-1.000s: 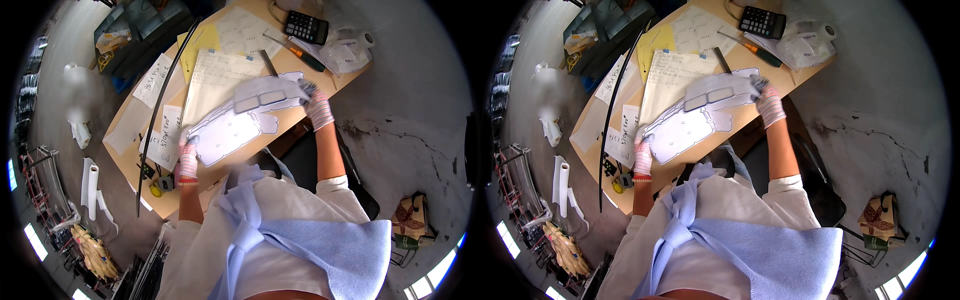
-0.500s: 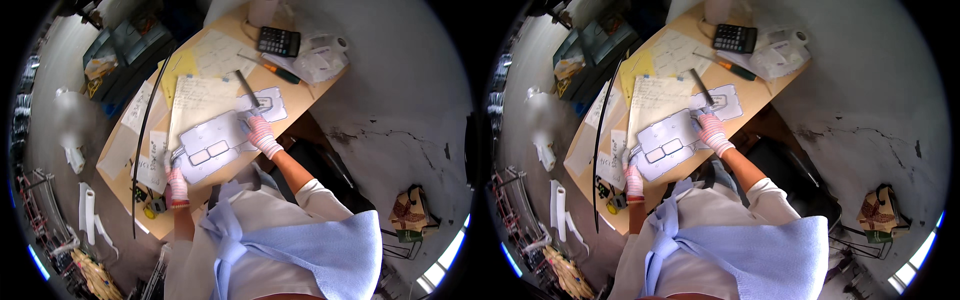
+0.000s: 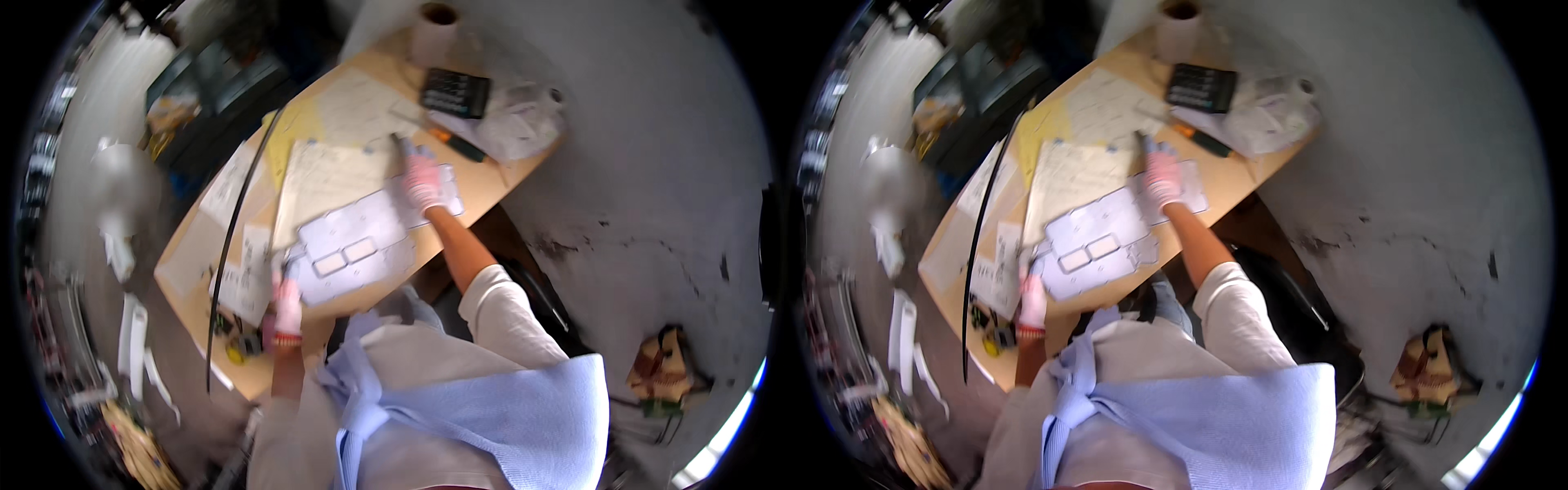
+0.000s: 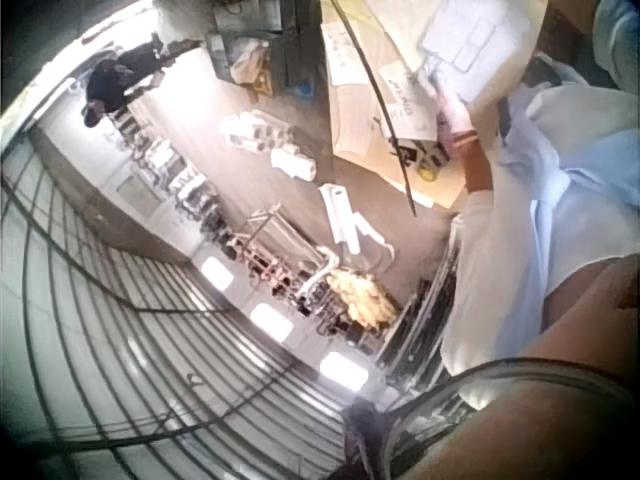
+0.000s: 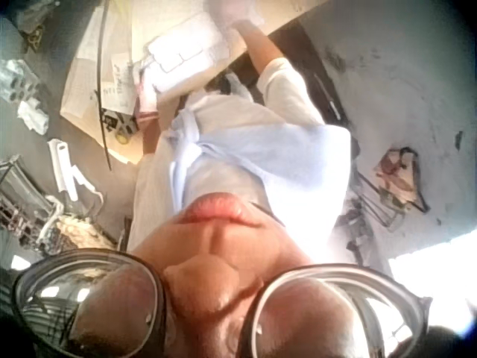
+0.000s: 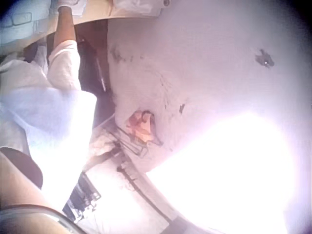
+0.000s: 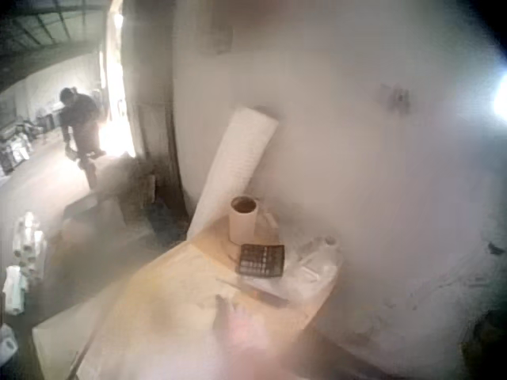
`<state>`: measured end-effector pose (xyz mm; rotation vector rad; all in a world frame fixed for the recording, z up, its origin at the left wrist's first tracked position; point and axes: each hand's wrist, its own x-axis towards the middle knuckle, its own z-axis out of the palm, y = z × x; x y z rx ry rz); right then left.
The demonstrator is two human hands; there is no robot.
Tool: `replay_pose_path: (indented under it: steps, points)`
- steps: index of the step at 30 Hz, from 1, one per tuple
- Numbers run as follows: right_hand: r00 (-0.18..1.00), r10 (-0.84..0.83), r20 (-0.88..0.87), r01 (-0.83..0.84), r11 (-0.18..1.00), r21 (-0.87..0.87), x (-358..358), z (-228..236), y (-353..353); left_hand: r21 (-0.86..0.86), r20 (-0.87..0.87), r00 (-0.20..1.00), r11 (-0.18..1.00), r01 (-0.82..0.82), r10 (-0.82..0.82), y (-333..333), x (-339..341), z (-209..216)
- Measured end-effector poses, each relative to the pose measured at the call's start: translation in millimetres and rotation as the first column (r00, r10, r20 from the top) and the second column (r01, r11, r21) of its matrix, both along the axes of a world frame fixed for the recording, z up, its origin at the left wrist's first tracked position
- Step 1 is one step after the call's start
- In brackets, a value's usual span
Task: The person writes on paper templates with a black marker and affixes them to bundles of black metal frames. This process is repeated for multiple bundles in a warehouse setting.
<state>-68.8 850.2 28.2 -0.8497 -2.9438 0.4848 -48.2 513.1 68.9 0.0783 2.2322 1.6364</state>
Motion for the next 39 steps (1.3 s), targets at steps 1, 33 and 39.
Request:
replay_pose_path:
  steps: [1, 33, 39]
  points:
    - [0.997, 0.018, -0.072, -0.02, 0.999, -0.031, 1, 6, 1, 0.053, -0.007, 0.996, 0.995, -0.088, 0.089, -45, 3, -82]
    - [0.939, -0.344, -0.009, -0.19, -0.498, -0.846, 110, 62, -118, 0.088, 0.32, 0.923, 0.977, 0.193, -0.212, 55, 41, 86]
    - [0.953, -0.302, -0.027, -0.188, -0.518, -0.835, 106, 68, -123, 0.127, 0.357, 0.904, 0.971, 0.204, -0.236, 44, 36, 78]
